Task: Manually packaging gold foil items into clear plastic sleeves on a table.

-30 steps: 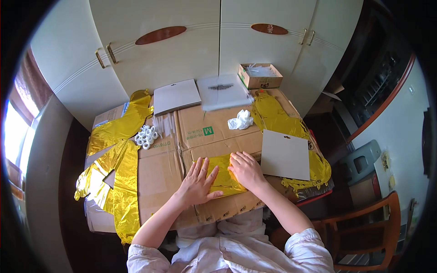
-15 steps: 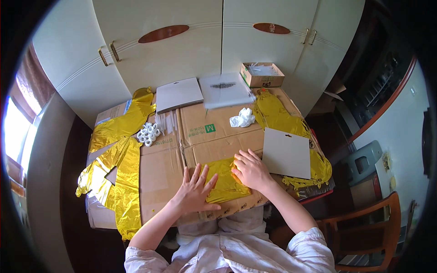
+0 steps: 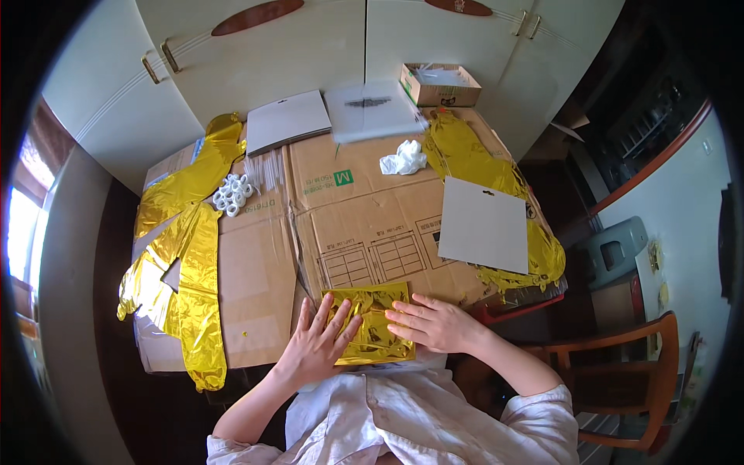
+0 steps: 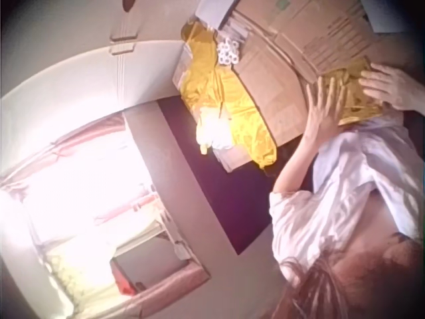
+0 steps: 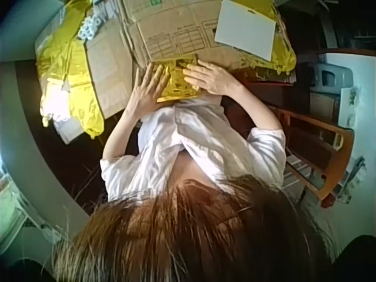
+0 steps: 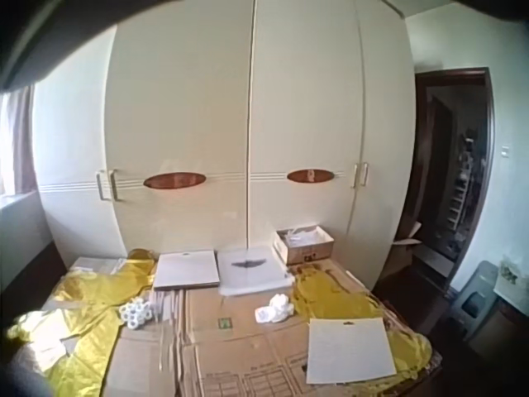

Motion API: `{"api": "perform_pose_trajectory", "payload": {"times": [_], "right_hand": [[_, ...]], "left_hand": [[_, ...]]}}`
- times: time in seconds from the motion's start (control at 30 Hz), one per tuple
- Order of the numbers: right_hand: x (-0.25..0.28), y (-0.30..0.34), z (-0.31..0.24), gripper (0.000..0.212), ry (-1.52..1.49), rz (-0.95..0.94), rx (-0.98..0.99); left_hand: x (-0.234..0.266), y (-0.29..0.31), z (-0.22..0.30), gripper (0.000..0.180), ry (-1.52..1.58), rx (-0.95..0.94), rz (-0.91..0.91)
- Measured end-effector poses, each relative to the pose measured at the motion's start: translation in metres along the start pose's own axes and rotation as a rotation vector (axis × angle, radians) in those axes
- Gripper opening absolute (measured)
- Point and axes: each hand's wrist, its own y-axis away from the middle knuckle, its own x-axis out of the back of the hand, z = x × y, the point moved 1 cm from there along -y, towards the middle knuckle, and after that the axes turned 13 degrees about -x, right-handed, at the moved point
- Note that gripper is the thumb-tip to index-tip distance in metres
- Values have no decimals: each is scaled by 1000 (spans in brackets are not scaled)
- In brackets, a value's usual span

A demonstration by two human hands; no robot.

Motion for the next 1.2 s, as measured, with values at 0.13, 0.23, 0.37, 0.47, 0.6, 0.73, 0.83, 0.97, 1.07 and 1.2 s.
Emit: {"api": "perform_pose_trajectory", "payload": {"times": [0.13,0.23,0.37,0.47,0.6,0.73,0.83,0.97,1.07,1.2], "right_hand": [[-5,0,-7,26,-153,300,-9],[0,-3,-7,21,-422,347,-106],[15,-14,-9,18,-888,313,-394],[33,-30,-8,15,-1196,161,-649],[13,-40,0,22,-1651,118,-729],[5,-49,0,26,-1718,223,-728],[4,-54,0,25,-1597,336,-782],[11,-55,4,21,-1768,315,-883],[15,-53,9,24,-1975,217,-875],[18,-53,17,26,-2027,99,-786]], "left_hand": [[-9,13,-1,65,-13,-92,159],[-8,22,-11,46,169,-160,344],[0,18,-32,31,696,-132,633],[-7,5,-46,21,1124,-72,872],[-17,-11,-52,15,1573,139,991],[-8,-28,-45,12,1631,303,1123],[-17,-26,-46,10,1610,331,1130],[-17,-27,-42,8,1613,370,1173],[-20,-25,-45,8,1671,375,1156],[-21,-23,-45,8,1735,398,1134]]}}
